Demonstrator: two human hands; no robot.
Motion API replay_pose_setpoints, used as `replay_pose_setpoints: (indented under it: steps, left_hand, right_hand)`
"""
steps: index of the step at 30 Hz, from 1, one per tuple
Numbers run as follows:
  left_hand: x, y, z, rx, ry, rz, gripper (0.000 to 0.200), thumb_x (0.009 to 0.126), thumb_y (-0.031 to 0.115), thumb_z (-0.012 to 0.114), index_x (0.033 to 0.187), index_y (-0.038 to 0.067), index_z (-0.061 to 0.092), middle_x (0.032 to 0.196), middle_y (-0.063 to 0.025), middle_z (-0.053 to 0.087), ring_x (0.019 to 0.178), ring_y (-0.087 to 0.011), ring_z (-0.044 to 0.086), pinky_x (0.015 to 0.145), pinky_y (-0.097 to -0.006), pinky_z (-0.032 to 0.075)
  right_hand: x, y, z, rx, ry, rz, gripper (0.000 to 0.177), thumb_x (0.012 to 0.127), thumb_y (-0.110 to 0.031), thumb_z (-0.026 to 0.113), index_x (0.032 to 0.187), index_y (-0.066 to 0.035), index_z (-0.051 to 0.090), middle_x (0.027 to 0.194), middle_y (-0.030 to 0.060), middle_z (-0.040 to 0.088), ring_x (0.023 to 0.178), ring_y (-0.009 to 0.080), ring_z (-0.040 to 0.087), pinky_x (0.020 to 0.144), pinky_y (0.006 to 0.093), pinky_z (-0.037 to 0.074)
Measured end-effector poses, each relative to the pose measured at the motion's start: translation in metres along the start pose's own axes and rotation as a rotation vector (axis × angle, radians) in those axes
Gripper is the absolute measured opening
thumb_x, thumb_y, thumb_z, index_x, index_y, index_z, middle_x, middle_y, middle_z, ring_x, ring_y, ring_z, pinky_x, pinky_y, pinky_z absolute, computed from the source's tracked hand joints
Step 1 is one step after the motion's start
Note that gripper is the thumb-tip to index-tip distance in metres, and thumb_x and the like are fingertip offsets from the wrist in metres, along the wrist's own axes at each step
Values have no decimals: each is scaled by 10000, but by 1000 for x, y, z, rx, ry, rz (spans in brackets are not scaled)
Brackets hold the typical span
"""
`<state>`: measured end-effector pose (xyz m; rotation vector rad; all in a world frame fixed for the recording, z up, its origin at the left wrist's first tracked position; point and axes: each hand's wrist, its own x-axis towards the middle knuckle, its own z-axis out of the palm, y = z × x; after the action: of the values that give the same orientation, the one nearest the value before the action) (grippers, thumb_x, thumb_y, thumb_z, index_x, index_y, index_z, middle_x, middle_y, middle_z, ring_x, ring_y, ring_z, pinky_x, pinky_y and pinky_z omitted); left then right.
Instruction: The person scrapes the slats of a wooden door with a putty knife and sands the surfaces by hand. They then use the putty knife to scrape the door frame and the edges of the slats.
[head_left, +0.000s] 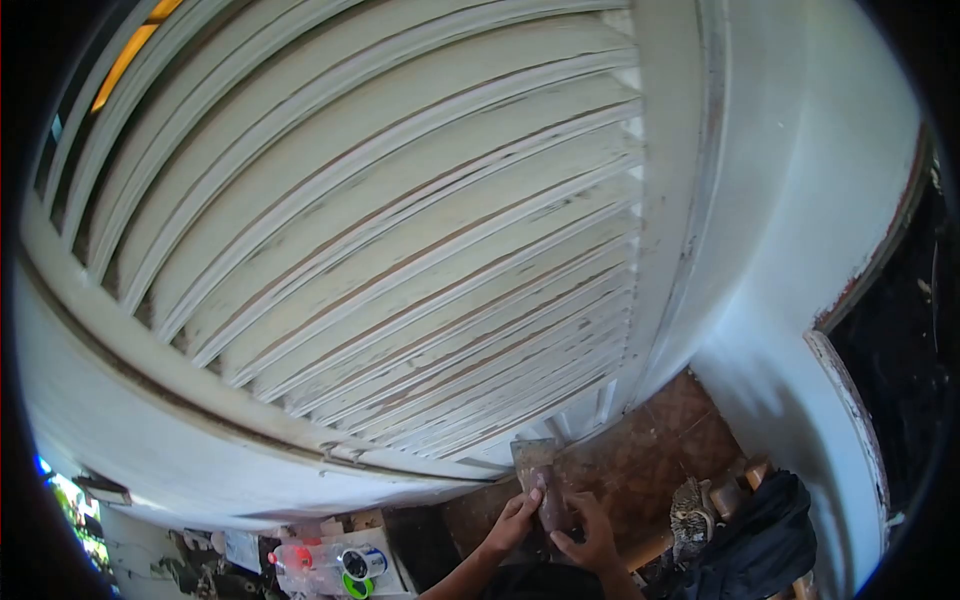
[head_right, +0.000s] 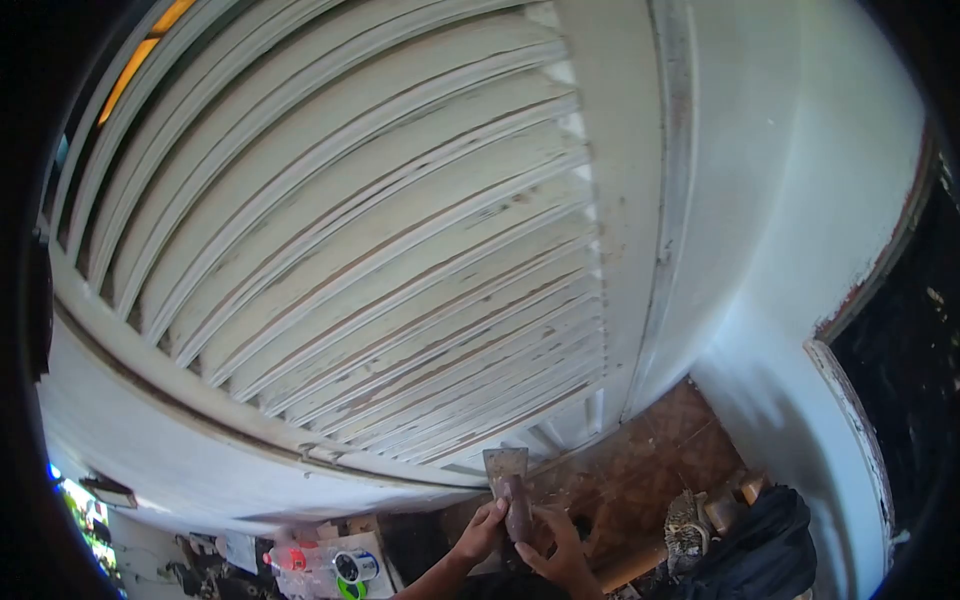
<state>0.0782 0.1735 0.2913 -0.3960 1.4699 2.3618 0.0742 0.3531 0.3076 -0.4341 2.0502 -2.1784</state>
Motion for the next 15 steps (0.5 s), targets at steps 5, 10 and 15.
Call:
replay_pose_setpoints:
  steps: [5,10,15]
  left_hand:
    - [-20,-24,-32,168,72,31,414,1068,391,463,1045,37,677,939,-6,659,906,-80,570,822,-254,465]
    - [-33,-65,-44,222,19,105,440,1077,353,441,1095,-13,686,1033,-32,687,998,-136,602,895,-309,474]
    - [-43,-103,-58,322,116,-178,498,1047,374,524,1422,47,494,1272,-7,589,1174,-133,534,983,-305,463]
  right_hand:
    - [10,-19,19,-37,10,-136,491,819,-159,753,1234,30,572,1159,166,618,1057,258,615,862,372,501]
    - [-14,9,57,-172,307,-95,254,960,-207,659,1090,-4,580,1172,208,638,1031,316,648,873,394,519]
    - [-49,40,62,-65,291,229,289,990,-163,606,1219,10,576,1252,176,618,1077,285,623,910,371,502]
